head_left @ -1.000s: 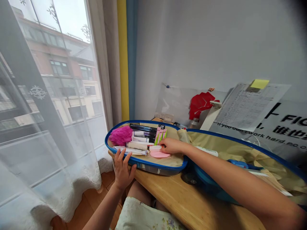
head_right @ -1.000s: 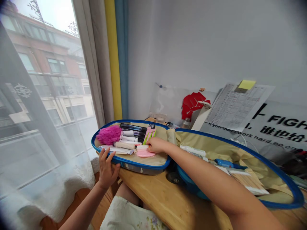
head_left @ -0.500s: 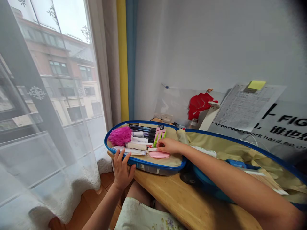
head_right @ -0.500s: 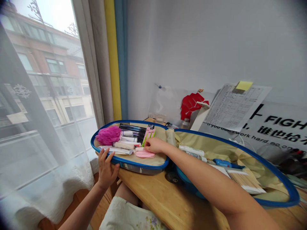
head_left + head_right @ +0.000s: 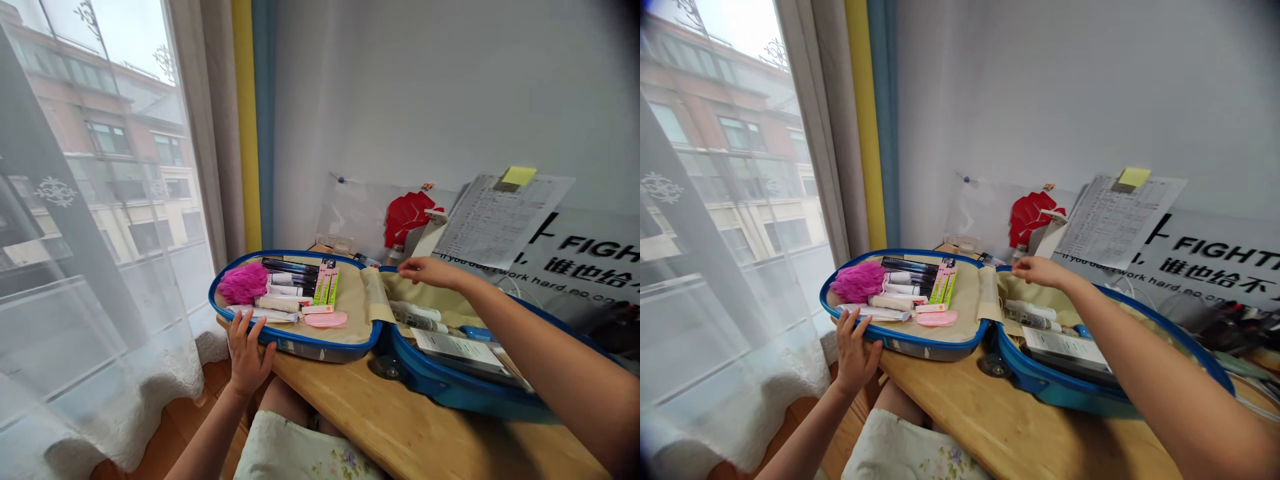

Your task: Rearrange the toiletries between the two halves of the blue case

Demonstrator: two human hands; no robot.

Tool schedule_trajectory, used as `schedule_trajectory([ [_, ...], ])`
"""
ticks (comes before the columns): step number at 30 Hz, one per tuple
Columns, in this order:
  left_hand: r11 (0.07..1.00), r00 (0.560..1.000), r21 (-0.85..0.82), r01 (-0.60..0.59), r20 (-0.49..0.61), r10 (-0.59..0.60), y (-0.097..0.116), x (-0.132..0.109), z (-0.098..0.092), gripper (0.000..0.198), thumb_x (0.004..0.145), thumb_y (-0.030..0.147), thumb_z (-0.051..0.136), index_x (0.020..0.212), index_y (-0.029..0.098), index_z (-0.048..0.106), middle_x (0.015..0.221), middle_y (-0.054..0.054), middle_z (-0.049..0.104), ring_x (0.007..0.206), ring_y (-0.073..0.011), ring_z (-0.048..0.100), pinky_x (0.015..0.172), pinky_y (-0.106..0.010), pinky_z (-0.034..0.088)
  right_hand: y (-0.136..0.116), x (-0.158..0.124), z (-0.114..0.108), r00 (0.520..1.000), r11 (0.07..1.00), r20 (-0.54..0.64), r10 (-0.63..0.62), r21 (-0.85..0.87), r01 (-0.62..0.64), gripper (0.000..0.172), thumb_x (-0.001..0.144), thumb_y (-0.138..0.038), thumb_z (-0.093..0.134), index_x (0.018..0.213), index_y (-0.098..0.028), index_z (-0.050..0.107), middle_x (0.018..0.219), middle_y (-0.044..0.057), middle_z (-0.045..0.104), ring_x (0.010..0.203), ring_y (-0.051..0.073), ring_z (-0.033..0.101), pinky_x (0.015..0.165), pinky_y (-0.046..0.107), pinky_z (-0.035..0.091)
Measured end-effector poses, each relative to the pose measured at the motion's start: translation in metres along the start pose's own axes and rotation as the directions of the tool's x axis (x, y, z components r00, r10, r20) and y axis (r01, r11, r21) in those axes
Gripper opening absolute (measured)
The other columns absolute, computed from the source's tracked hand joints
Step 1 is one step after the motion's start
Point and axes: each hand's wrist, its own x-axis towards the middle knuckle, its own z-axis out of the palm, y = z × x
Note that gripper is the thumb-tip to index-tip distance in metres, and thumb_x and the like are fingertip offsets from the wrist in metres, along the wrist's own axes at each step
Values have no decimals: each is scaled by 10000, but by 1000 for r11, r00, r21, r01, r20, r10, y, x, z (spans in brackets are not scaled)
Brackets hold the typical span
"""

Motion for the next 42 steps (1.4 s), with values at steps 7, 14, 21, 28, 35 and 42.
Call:
schedule_trajectory([
  [7,1000,1000,-12,-5,-1,5,1,1,0,522,884,260,498,1387,199,372,1477,-153,327,1426,-333,199,1132,-575,208,58,-20,33,956,963,219,197,-227,-146,280,896,-353,559,1112,-181,601,1164,67,605,1007,161,593,873,379,506],
  [14,1000,1000,-13,6,1,-6,1,1,0,525,880,263,500,1386,198,377,1479,-153,329,1423,-334,206,1129,-573,214,57,-18,44,934,949,288,211,-288,-125,351,886,-343,571,1201,-187,570,1291,87,548,1146,207,542,969,448,451],
  [21,1000,1000,-8,16,10,-16,2,0,0,519,878,270,497,1379,200,379,1474,-152,333,1423,-337,204,1127,-577,219,54,-45,31,895,960,397,203,-260,-103,548,538,-139,706,1083,-189,690,1110,81,684,1036,249,634,866,289,461],
  [28,1000,1000,-2,10,7,-10,1,1,0,513,881,272,495,1376,204,377,1446,-160,354,1415,-344,218,1114,-587,237,55,-92,54,942,963,297,155,-259,-77,637,502,-96,568,1094,-308,670,1175,112,648,1105,254,604,929,320,437],
  [35,1000,1000,5,-1,3,1,2,1,0,505,877,253,504,1366,192,392,1457,-160,348,1420,-332,207,1122,-565,228,51,-94,18,981,959,159,111,-276,-64,612,476,-85,576,1043,-290,684,1131,140,650,1057,264,615,918,321,441],
  [42,1000,1000,3,8,9,-8,2,0,1,485,882,261,503,1351,186,407,1457,-160,348,1426,-323,199,1129,-553,220,-7,-54,-44,993,930,-105,-46,-367,5,600,645,-137,593,1244,-97,591,1150,222,625,1013,286,617,885,351,449],
])
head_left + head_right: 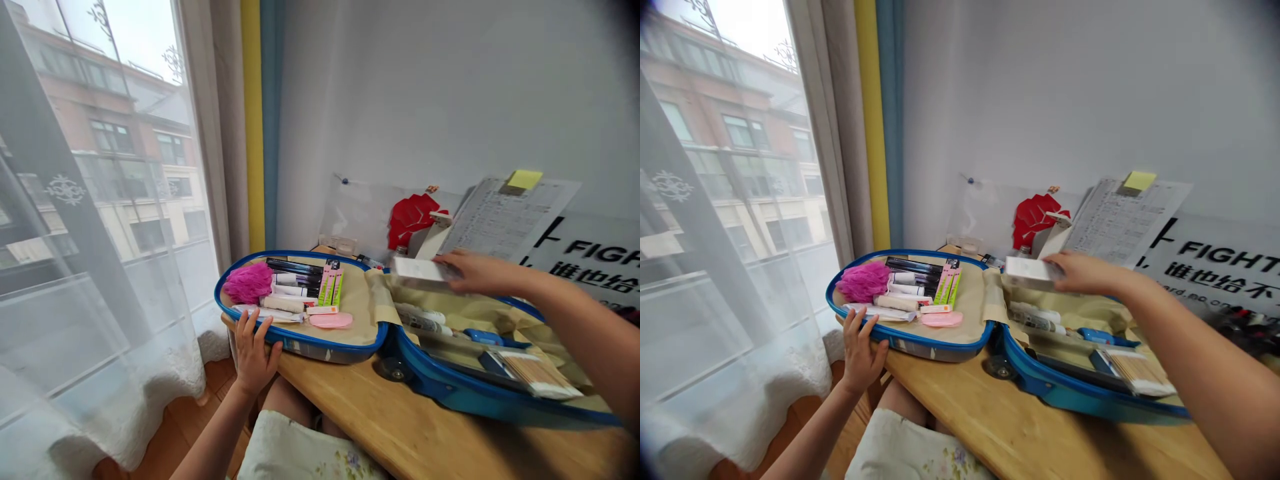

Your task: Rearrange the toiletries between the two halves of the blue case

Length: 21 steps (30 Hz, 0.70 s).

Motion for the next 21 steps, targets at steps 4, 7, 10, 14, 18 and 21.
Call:
schedule_trajectory([
  [4,1000,1000,-5,-8,-2,8,0,1,-1,476,883,261,503,1343,182,412,1457,-163,346,1431,-316,191,1132,-544,217,-79,52,1,982,989,-127,-139,27,144,609,775,-250,563,1353,-78,475,1339,190,529,1210,277,507,1020,334,367],
  [7,1000,1000,-1,1,3,-1,1,2,-1,477,883,266,499,1344,183,410,1451,-165,356,1431,-317,192,1128,-547,226,-149,88,19,963,975,-174,-204,50,216,583,817,-319,555,1369,-157,457,1364,127,527,1228,252,496,1007,321,387],
  [10,1000,1000,9,15,6,-15,2,1,-1,478,883,278,498,1344,186,409,1435,-168,374,1423,-329,210,1114,-560,246,-207,114,36,949,964,-199,-244,61,260,504,841,-366,563,1310,-188,512,1316,124,557,1210,265,505,970,361,428],
  [14,999,1000,25,23,14,-24,2,-2,1,483,889,309,486,1350,191,403,1411,-168,394,1413,-344,227,1099,-577,263,-252,133,49,935,951,-202,-292,45,307,400,890,-403,545,1230,-193,547,1267,99,557,1126,216,545,939,435,464],
  [18,999,1000,27,16,2,-16,1,-1,2,473,898,311,471,1348,187,399,1398,-174,397,1406,-345,240,1092,-574,272,-267,141,55,925,941,-196,-324,32,337,368,901,-387,541,1211,-189,553,1256,87,554,1084,195,563,914,429,488],
  [21,1000,1000,20,5,-6,-4,2,1,1,459,902,308,464,1340,180,403,1390,-178,399,1409,-338,233,1098,-568,265,-271,143,59,920,936,-197,-338,36,351,369,903,-385,538,1218,-193,550,1255,87,554,1078,193,566,908,424,492],
])
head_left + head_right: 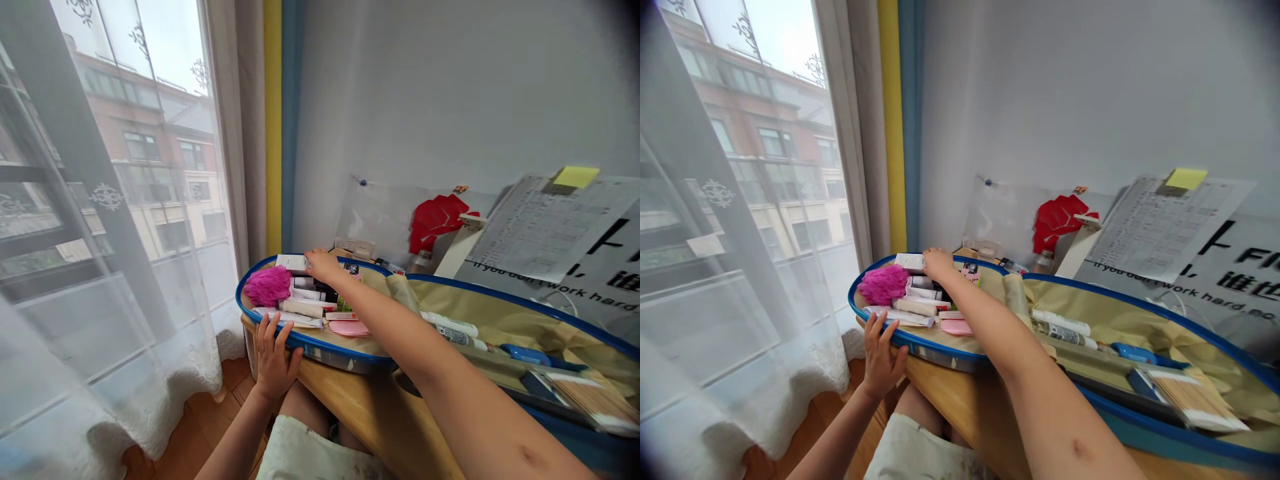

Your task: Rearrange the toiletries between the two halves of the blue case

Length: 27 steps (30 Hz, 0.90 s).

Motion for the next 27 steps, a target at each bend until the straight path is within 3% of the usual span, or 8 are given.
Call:
schedule_trajectory([
  [7,1000,1000,6,28,11,-28,0,0,-1,468,904,324,460,1351,208,387,1375,-162,409,1407,-347,233,1092,-581,274,-5,-1,5,1000,998,7,-11,60,11,404,900,-407,535,1247,-200,533,1285,91,539,1110,204,551,938,445,469],
  [10,1000,1000,4,23,18,-23,-1,-2,0,479,901,325,467,1357,208,382,1385,-162,402,1405,-350,233,1091,-585,270,4,-9,-9,1000,995,-4,11,101,-10,494,873,-430,551,1313,-214,495,1338,113,521,1203,247,509,991,426,421],
  [13,1000,999,6,21,24,-21,-3,-4,0,479,898,329,477,1351,201,393,1390,-169,400,1405,-350,234,1092,-585,267,29,-31,-35,1000,989,-16,23,148,-21,504,872,-408,525,1336,-215,488,1382,108,508,1261,256,472,1015,363,385],
  [16,1000,999,-1,21,26,-21,-4,-4,0,468,898,327,477,1342,194,407,1401,-171,392,1411,-340,224,1094,-579,268,68,-74,-60,999,979,27,19,201,-24,376,881,-381,484,1197,-209,594,1246,71,619,1122,210,570,949,318,423],
  [19,1000,1000,-8,12,17,-12,-4,-3,0,470,895,308,484,1344,193,408,1417,-166,383,1415,-332,219,1103,-571,258,114,-133,-72,989,961,144,35,268,-73,327,855,-425,486,1037,-212,655,1029,39,699,936,182,632,852,296,467],
  [22,1000,1000,-27,1,6,-1,-4,-1,-1,488,886,281,498,1356,197,401,1439,-156,365,1421,-330,205,1117,-564,236,153,-196,-68,905,885,425,37,406,-227,305,770,-406,562,984,-218,671,970,36,704,917,184,638,844,281,474],
  [25,999,1000,-40,-5,6,5,-4,0,-1,506,880,271,507,1367,198,394,1456,-154,346,1421,-331,201,1124,-564,222,176,-250,-58,819,865,563,114,349,-361,263,642,-279,640,892,-231,705,906,50,714,885,206,659,801,274,494],
  [27,999,1000,-38,3,12,-2,-4,-1,-1,509,881,281,505,1370,198,389,1456,-157,343,1418,-337,207,1122,-573,222,184,-276,-51,756,846,619,214,270,-460,329,580,-200,650,892,-276,722,978,44,715,963,205,654,836,247,485],
])
